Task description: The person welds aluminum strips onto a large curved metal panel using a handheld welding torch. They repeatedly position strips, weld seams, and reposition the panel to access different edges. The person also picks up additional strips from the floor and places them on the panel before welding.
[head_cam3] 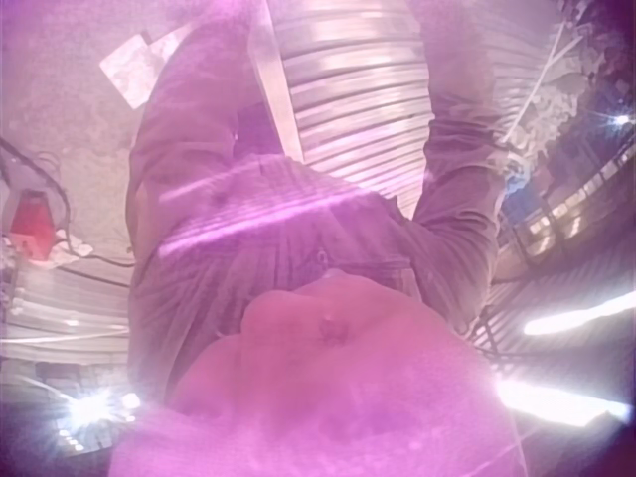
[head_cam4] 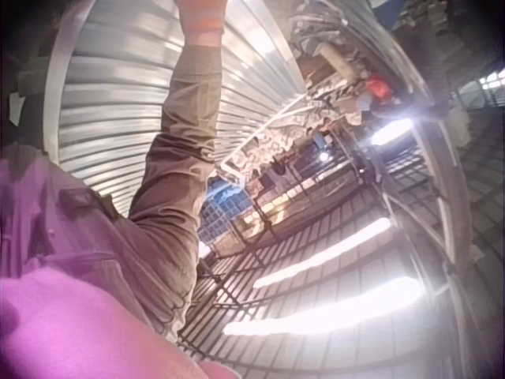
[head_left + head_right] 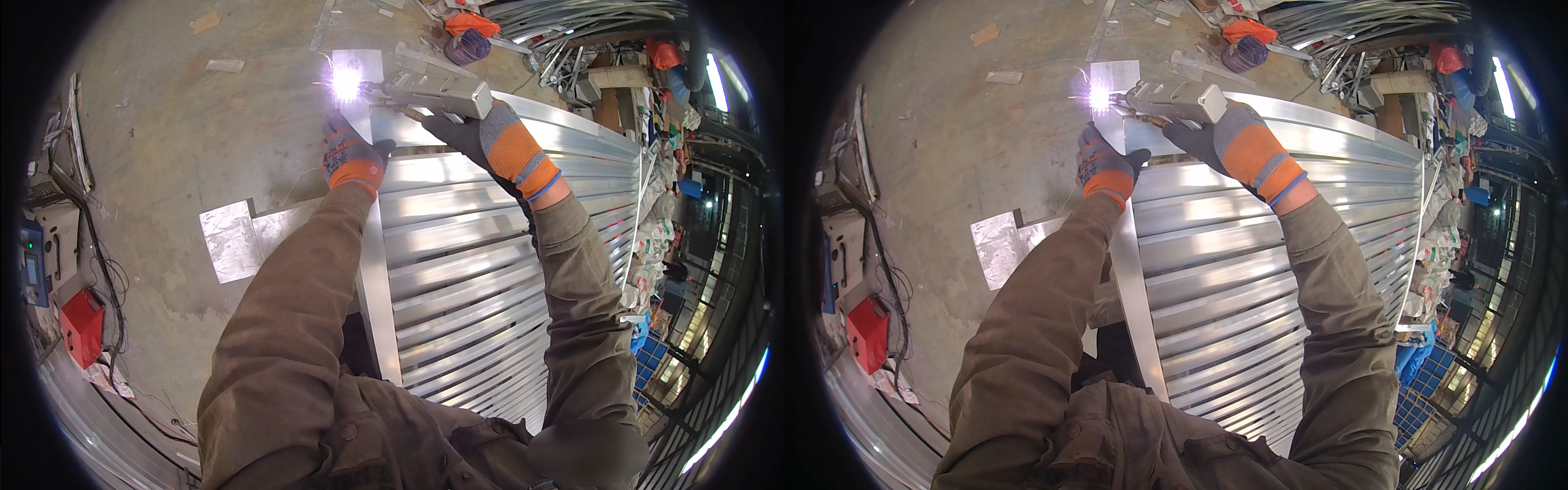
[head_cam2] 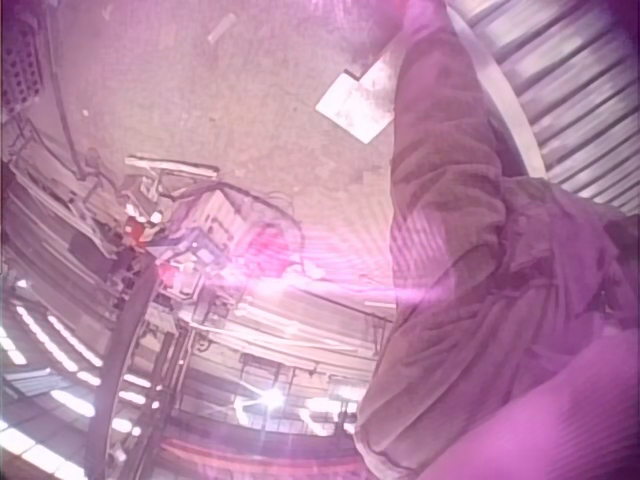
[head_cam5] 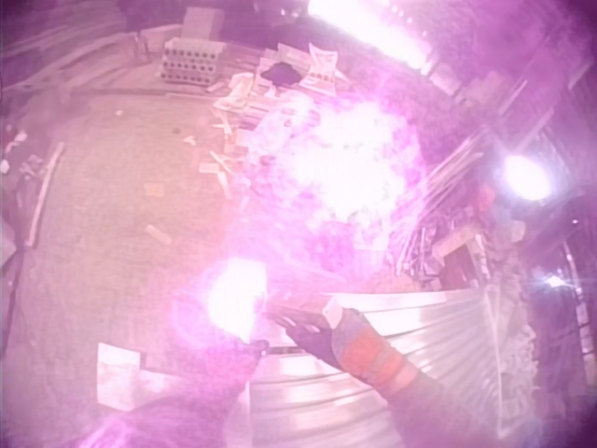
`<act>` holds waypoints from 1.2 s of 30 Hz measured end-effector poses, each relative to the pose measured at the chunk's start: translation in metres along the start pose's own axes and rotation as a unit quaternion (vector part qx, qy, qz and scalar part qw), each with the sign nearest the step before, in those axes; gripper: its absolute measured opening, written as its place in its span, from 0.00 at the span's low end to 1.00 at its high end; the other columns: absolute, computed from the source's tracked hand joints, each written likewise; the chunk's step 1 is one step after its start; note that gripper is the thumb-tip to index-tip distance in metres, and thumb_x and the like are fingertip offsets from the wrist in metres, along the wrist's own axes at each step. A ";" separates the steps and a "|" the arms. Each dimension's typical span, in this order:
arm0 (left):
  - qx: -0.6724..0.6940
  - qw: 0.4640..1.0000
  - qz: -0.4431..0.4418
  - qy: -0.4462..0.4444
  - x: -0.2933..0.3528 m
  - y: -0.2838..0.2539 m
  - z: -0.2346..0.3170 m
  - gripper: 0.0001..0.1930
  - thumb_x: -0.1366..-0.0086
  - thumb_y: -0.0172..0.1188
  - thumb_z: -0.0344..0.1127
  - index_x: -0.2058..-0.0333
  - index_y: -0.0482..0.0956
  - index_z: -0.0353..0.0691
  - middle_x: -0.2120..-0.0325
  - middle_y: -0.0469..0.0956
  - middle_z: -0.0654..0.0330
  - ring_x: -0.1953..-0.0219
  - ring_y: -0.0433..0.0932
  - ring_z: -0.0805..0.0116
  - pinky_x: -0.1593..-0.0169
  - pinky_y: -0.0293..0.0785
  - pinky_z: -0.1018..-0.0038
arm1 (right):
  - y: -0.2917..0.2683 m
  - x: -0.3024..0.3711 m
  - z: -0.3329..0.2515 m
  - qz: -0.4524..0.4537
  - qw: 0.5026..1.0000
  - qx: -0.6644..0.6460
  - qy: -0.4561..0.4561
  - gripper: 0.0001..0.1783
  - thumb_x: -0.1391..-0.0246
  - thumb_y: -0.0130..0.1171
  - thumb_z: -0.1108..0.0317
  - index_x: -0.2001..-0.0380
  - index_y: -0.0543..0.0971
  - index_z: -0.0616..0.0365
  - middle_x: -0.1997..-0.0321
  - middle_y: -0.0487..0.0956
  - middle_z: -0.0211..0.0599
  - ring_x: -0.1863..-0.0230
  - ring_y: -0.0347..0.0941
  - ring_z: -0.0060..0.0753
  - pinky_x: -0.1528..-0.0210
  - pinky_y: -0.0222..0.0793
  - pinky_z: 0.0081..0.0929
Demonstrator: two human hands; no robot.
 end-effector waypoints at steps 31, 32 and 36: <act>-0.002 1.000 0.007 0.003 0.003 -0.005 0.004 0.54 0.51 0.89 0.50 0.32 0.66 0.38 0.34 0.73 0.46 0.35 0.78 0.40 0.34 0.79 0.51 | -0.010 0.010 -0.011 0.026 0.999 0.010 -0.036 0.30 0.34 0.66 0.38 0.49 0.88 0.54 0.62 0.90 0.50 0.60 0.88 0.57 0.55 0.83 0.46; -0.004 1.000 0.003 0.002 0.002 -0.004 0.003 0.54 0.51 0.89 0.50 0.32 0.66 0.38 0.34 0.73 0.46 0.35 0.78 0.40 0.34 0.79 0.51 | -0.010 0.010 -0.008 0.018 0.999 0.010 -0.027 0.30 0.34 0.66 0.37 0.50 0.88 0.55 0.63 0.90 0.50 0.60 0.88 0.57 0.55 0.83 0.46; -0.009 1.000 -0.009 -0.003 0.000 -0.002 0.002 0.53 0.51 0.89 0.50 0.32 0.66 0.38 0.34 0.73 0.46 0.35 0.77 0.40 0.34 0.78 0.51 | -0.007 0.014 0.001 -0.016 1.000 -0.005 0.014 0.28 0.35 0.73 0.46 0.47 0.88 0.60 0.62 0.91 0.44 0.61 0.88 0.41 0.57 0.83 0.36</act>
Point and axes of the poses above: each hand's wrist, its own x-axis away from the middle knuckle, its own y-axis out of the palm, z = x × y, the point moved 9 cm from there along -x, towards the middle knuckle
